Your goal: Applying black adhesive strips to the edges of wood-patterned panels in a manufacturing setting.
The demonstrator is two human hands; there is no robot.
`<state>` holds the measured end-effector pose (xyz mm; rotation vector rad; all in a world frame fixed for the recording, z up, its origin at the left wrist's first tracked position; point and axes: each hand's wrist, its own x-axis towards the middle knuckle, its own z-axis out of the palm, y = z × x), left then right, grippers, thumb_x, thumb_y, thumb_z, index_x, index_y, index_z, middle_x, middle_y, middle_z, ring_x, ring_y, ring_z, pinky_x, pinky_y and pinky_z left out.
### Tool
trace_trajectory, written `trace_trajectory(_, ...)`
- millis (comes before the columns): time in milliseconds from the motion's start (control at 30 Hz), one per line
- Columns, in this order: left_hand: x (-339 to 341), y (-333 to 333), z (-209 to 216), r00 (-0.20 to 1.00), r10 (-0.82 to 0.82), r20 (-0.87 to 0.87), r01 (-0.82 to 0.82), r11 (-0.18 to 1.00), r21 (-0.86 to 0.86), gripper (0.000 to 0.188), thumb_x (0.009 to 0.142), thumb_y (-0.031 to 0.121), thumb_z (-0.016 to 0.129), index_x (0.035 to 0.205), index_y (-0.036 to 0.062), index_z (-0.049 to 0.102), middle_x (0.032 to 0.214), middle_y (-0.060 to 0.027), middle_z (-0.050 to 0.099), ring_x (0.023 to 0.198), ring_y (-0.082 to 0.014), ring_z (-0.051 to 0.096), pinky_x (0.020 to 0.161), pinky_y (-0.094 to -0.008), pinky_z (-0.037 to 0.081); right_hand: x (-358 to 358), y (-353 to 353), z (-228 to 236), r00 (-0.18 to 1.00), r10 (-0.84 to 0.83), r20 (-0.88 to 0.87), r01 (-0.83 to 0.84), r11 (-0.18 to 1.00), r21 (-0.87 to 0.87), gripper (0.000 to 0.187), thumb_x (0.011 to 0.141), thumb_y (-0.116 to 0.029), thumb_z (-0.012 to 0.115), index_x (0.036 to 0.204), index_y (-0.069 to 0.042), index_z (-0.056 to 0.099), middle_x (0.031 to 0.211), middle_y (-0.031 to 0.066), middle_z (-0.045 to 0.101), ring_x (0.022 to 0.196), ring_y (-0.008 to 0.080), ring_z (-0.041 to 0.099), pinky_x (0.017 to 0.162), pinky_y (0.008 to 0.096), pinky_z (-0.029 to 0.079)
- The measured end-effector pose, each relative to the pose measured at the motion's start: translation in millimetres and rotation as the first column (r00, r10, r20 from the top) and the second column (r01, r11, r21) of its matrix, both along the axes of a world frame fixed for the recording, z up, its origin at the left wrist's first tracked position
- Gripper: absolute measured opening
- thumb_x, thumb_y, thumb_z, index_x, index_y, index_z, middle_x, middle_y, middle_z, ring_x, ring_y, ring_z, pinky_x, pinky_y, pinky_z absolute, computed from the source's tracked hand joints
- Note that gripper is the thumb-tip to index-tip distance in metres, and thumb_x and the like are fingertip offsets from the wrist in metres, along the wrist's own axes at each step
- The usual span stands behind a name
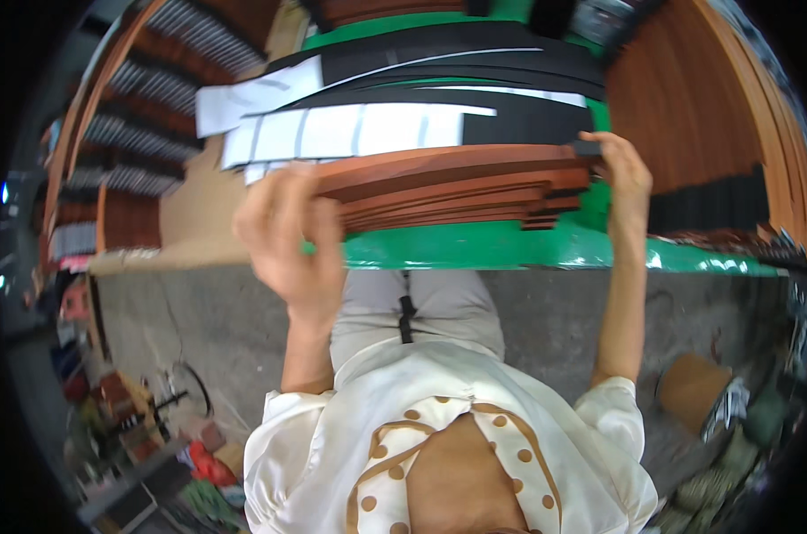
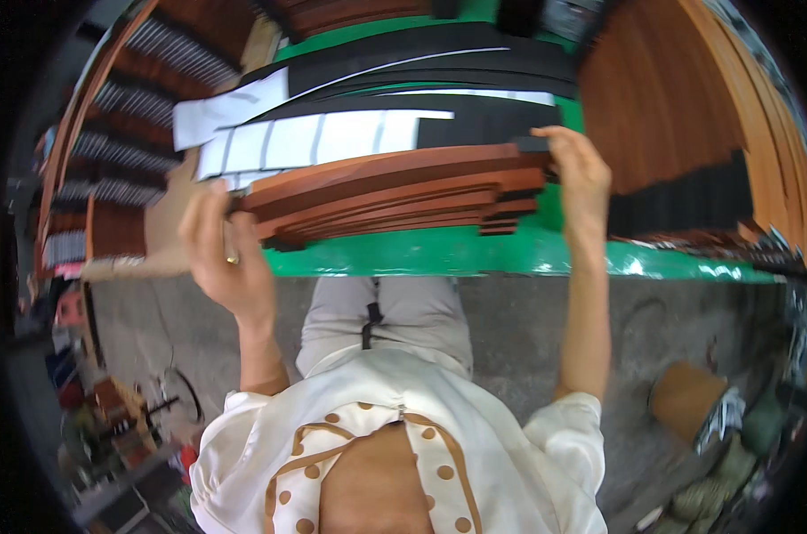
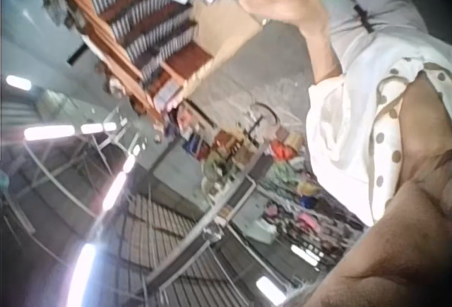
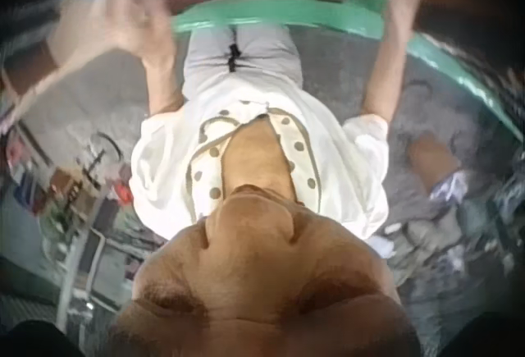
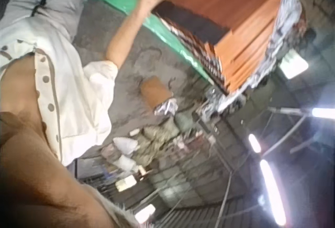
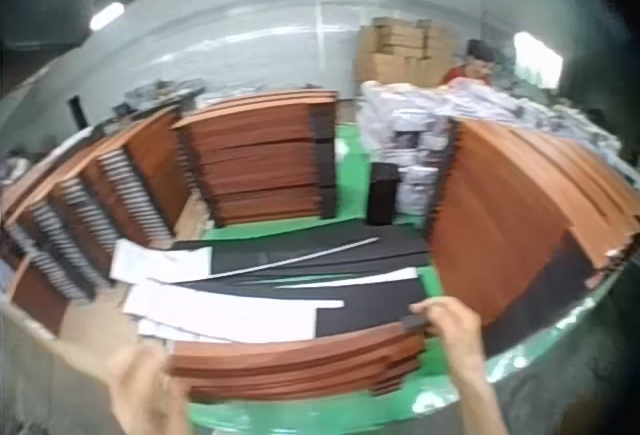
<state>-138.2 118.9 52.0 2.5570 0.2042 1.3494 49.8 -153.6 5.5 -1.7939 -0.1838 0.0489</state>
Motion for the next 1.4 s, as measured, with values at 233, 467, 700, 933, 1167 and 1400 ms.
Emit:
trace_trajectory(233,-55.2,63.3,-31.2,0.926,-0.144,-0.35,-0.172,0.662,-0.729,0.051,0.099,0.04,0.038,0.115,-0.0039,0.057,0.095,-0.0127,0.063,0.08,-0.0183,0.058,0.076,-0.031,0.045,0.3,-2.3,-4.4,0.996,0.074,-0.057,-0.07,0.995,0.076,0.035,0.097,-0.019,0.04,0.12,0.002,0.054,0.116,0.0114,0.061,0.108,0.0143,0.053,0.096,0.0282,0.037)
trace_trajectory(467,-55.9,74.3,-48.4,0.981,-0.176,-0.081,0.035,0.569,-0.821,0.039,0.096,0.03,0.047,0.115,-0.0023,0.059,0.107,-0.0116,0.062,0.092,-0.0174,0.057,0.083,-0.0308,0.044,-23.2,6.4,-4.8,0.993,0.111,0.033,-0.116,0.929,0.352,0.044,0.087,-0.006,0.036,0.129,0.007,0.044,0.129,0.017,0.052,0.123,0.0192,0.044,0.105,0.0312,0.029)
trace_trajectory(700,-72.5,76.7,-68.8,0.916,-0.284,-0.283,0.006,0.716,-0.698,0.04,0.085,0.01,0.061,0.123,0.0001,0.053,0.124,-0.0143,0.056,0.114,-0.0238,0.052,0.095,-0.0349,0.039,-41.4,-9.7,-29.9,0.99,0.127,0.06,-0.135,0.979,0.154,0.053,0.085,-0.013,0.044,0.135,0.004,0.038,0.138,0.0186,0.043,0.134,0.023,0.032,0.111,0.0347,0.015)
trace_trajectory(933,-53.5,97.4,-70.5,0.878,-0.413,-0.243,-0.278,-0.027,-0.96,0.066,0.093,0.053,0.039,0.143,0.0124,0.027,0.138,-0.011,0.043,0.13,-0.0271,0.036,0.104,-0.0505,0.026,-16.8,-17.3,-31.8,0.792,0.141,-0.595,0.031,0.963,0.269,0.071,0.092,-0.053,0.039,0.141,-0.003,0.027,0.147,0.0175,0.025,0.137,0.0342,0.017,0.103,0.0585,0.021)
trace_trajectory(1167,-10.9,110.8,-53.2,0.697,-0.665,-0.269,-0.526,-0.219,-0.822,0.08,0.088,0.07,0.013,0.141,0.0123,0.029,0.139,-0.0094,0.041,0.126,-0.0256,0.043,0.099,-0.0474,0.038,2.3,-13.2,-32.8,0.506,0.298,-0.809,-0.018,0.942,0.335,0.071,0.091,-0.063,0.032,0.139,-0.012,0.032,0.144,0.0149,0.031,0.133,0.0363,0.027,0.096,0.0728,0.015)
trace_trajectory(1400,10.4,93.1,-34.9,0.718,-0.524,-0.457,-0.671,-0.349,-0.654,0.072,0.09,0.066,0.023,0.137,0.0133,0.036,0.138,-0.0087,0.042,0.125,-0.0222,0.043,0.099,-0.0426,0.038,6.2,0.7,-11.7,0.436,0.208,-0.875,-0.074,0.978,0.195,0.071,0.088,-0.066,0.034,0.133,-0.011,0.041,0.133,0.0144,0.044,0.124,0.0378,0.036,0.095,0.068,0.023)
